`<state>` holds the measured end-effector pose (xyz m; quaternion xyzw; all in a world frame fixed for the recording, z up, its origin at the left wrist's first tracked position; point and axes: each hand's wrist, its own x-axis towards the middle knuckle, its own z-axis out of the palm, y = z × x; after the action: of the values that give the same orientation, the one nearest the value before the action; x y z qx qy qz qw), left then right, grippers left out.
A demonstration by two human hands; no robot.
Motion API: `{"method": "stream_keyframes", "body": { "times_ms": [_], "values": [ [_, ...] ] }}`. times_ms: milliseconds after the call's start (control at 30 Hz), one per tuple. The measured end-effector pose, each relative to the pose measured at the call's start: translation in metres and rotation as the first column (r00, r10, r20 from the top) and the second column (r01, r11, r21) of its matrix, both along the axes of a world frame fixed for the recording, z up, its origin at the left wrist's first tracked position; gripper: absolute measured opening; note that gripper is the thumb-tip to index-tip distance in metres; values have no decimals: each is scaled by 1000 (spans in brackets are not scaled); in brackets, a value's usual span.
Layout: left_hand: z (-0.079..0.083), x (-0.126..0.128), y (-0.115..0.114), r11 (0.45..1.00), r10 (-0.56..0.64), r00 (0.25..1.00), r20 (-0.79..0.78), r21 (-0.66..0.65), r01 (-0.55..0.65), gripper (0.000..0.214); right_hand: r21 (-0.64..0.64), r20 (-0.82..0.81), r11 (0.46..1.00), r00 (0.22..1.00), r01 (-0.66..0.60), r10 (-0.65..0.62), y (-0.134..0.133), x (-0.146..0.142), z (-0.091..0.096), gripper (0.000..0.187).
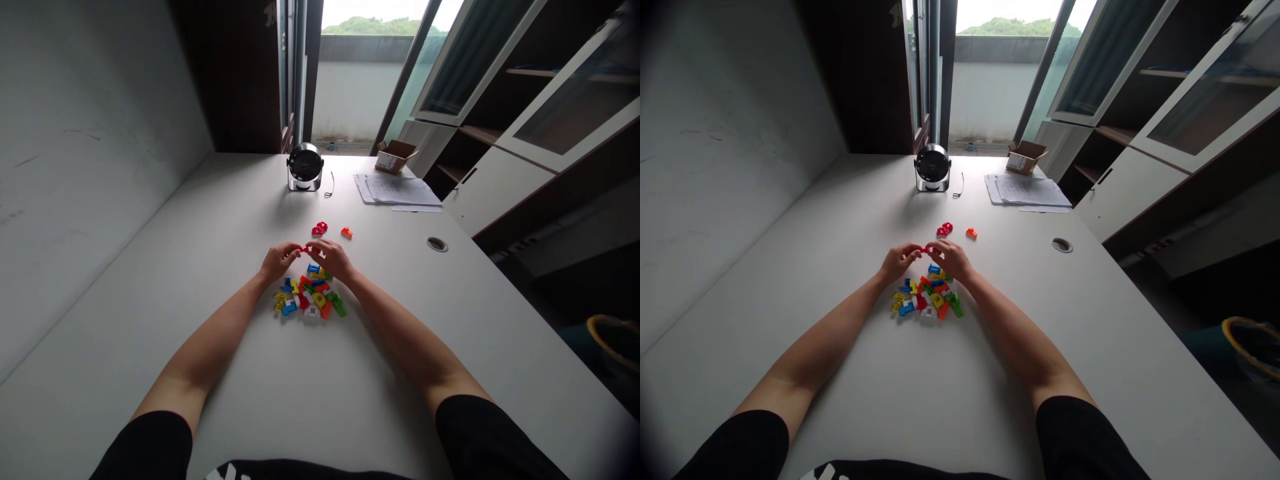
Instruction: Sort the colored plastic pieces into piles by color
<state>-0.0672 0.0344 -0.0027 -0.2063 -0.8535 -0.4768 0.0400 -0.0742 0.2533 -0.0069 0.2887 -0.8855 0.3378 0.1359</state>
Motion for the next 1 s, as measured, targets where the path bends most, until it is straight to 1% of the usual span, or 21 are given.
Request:
{"method": "stream_keyframes", "body": {
  "times_ms": [100,167,233,333,400,467,533,633,700,800,933,1000],
  "values": [
    [0,1,1,999,-7,1000,18,53,6,34,-26,47,999,999,27,-26,-2,0,-1,26],
    [-1,2,2,997,-9,1000,-5,74,9,33,-77,71,996,997,36,-30,-4,0,-2,24],
    [-2,3,3,997,1,999,-52,76,3,30,-157,120,987,993,22,-3,-5,-2,-3,23],
    [-4,4,5,998,27,992,-121,54,-20,26,-275,254,961,964,-5,78,-6,-5,-5,26],
    [-4,5,6,999,23,991,-130,35,-19,25,-323,330,946,938,5,108,-5,-5,-6,29],
    [-4,6,6,1000,13,993,-113,25,-10,24,-346,377,938,919,20,119,-5,-5,-6,32],
    [-4,6,6,1000,13,995,-98,22,-11,23,-362,390,932,913,32,120,-5,-4,-5,34],
    [-4,5,5,999,42,994,-102,15,-41,24,-391,363,920,924,31,124,-4,-2,-4,36],
    [-4,4,4,998,63,992,-107,9,-63,26,-385,336,923,932,1,139,-4,-2,-4,40],
    [-4,3,3,997,75,992,-101,-8,-76,28,-323,305,946,943,-26,130,-3,-3,-5,43],
    [-3,2,4,997,76,994,-72,-29,-78,32,-233,263,972,963,11,52,-1,-5,-8,36],
    [-2,2,4,997,70,996,-49,-30,-72,37,-168,223,983,974,73,-34,1,-7,-10,33]
  ]
}}
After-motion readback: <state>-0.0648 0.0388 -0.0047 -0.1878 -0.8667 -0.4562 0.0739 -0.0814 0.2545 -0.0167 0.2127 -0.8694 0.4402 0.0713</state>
